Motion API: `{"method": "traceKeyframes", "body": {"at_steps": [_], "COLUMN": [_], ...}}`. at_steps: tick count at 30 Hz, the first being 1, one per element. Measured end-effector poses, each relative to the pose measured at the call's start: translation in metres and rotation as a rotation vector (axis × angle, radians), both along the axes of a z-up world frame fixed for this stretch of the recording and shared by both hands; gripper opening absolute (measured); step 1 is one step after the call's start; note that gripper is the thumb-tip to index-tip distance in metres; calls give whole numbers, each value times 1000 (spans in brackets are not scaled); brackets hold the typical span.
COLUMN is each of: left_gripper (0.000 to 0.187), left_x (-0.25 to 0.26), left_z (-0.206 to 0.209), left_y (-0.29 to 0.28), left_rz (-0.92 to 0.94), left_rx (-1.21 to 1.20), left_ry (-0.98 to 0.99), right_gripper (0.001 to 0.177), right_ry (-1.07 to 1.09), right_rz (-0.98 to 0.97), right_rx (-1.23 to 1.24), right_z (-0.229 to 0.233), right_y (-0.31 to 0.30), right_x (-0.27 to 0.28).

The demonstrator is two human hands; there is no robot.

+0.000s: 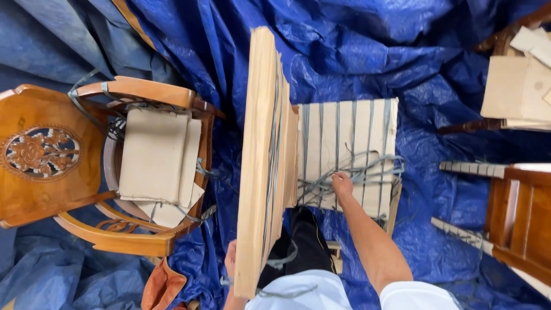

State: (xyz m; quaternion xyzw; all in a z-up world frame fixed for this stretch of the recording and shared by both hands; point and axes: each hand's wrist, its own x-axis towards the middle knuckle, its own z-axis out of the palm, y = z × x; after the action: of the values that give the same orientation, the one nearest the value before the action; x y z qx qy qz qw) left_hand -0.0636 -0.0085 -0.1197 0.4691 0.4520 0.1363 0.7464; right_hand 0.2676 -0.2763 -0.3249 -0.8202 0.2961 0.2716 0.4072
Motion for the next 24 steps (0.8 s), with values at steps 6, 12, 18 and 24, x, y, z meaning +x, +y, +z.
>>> {"method": "traceKeyframes", "body": {"at_steps": [6,12,18,24], "left_gripper": [31,38,59,59], "left_x": [-14,-48,-77,-47], "left_z": [-4,-64,-156,-122], "left_y": [-1,0,1,17], "left_rz": [-97,200,179,153], "left_rx": [102,-281,-198,-421], "left_ry": [140,66,-544,-539], "right_gripper": [34,35,41,47], "right_ry": [19,213,255,243], "right_rz": [-32,-125,-156,-196], "right_rx": [126,201,282,309], "right_z": [-13,-46,-60,-63], "right_y": [-2,-12,-15,-24], "right_x": [56,74,76,74]}}
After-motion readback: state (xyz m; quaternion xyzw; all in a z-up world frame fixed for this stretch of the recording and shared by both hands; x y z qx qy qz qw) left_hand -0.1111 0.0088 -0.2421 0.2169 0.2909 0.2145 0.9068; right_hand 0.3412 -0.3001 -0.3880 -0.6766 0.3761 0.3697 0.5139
